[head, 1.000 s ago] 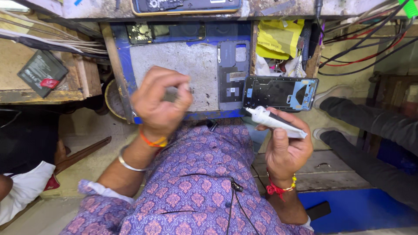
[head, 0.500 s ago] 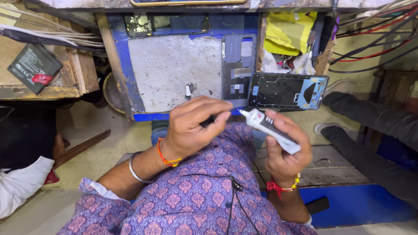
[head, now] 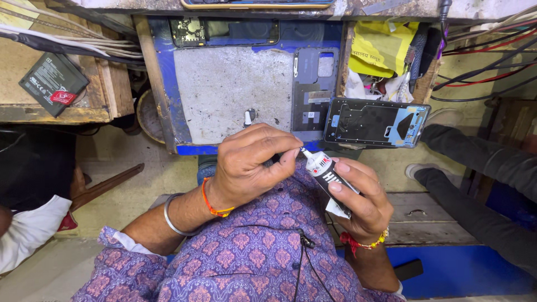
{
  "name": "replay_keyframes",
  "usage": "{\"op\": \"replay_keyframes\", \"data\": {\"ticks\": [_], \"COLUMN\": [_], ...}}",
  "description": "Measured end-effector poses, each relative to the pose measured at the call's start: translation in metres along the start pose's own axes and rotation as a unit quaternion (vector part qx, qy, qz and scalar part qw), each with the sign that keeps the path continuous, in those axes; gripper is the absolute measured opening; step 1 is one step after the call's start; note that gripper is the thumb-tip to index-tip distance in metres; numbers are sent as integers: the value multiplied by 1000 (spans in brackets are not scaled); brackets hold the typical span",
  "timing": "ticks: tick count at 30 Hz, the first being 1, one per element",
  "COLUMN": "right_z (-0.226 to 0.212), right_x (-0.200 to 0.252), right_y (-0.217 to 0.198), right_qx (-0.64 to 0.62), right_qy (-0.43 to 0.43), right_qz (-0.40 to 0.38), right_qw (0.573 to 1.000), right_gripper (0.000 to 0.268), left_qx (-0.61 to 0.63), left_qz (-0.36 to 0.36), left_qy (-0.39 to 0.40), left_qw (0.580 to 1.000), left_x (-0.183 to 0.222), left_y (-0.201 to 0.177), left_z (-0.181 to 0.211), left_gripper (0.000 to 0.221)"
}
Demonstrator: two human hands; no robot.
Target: The person applies adhesive from a tube to the inner edge of a mobile phone frame and uses a small tool to scrape or clean the surface before pressing the components together.
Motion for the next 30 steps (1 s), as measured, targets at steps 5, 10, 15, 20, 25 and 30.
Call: {"op": "replay_keyframes", "data": {"ticks": [5, 10, 15, 20, 25, 30], "right_z": [-1, 17, 53, 45, 27, 24], "right_x": [1, 23, 46, 38, 34, 26], "right_y": [2, 0, -4, 8, 19, 8], "right_qx": [-6, -7, -285, -539, -409, -221], "right_qy": [-10, 36, 168, 188, 171, 81], "right_qz": [-3, 50, 209, 208, 198, 189], "right_qw": [1000, 998, 920, 795, 874, 953], "right_gripper": [40, 29, 37, 41, 41, 34], "left_qx": [-4, 39, 313, 389, 184, 126], "left_qz": [-3, -25, 5, -98, -183, -266], "left_qy": [1, -85, -272, -329, -81, -68], "left_qw": [1000, 995, 910, 855, 962, 953], "left_x": [-2, 8, 41, 66, 46, 43], "left_y": [-2, 3, 28, 81, 81, 89], "left_z": [2, -15, -66, -61, -10, -4], "left_gripper": [15, 11, 5, 10, 26, 23]}}
Point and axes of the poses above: each hand's wrist, its own x-axis away from the middle knuckle, its own y-axis out of the palm, z = x × y, the point moved 8 cm from there along -x, towards the middle knuckle, and after that the axes turned 5 degrees about y, right-handed, at the moved point
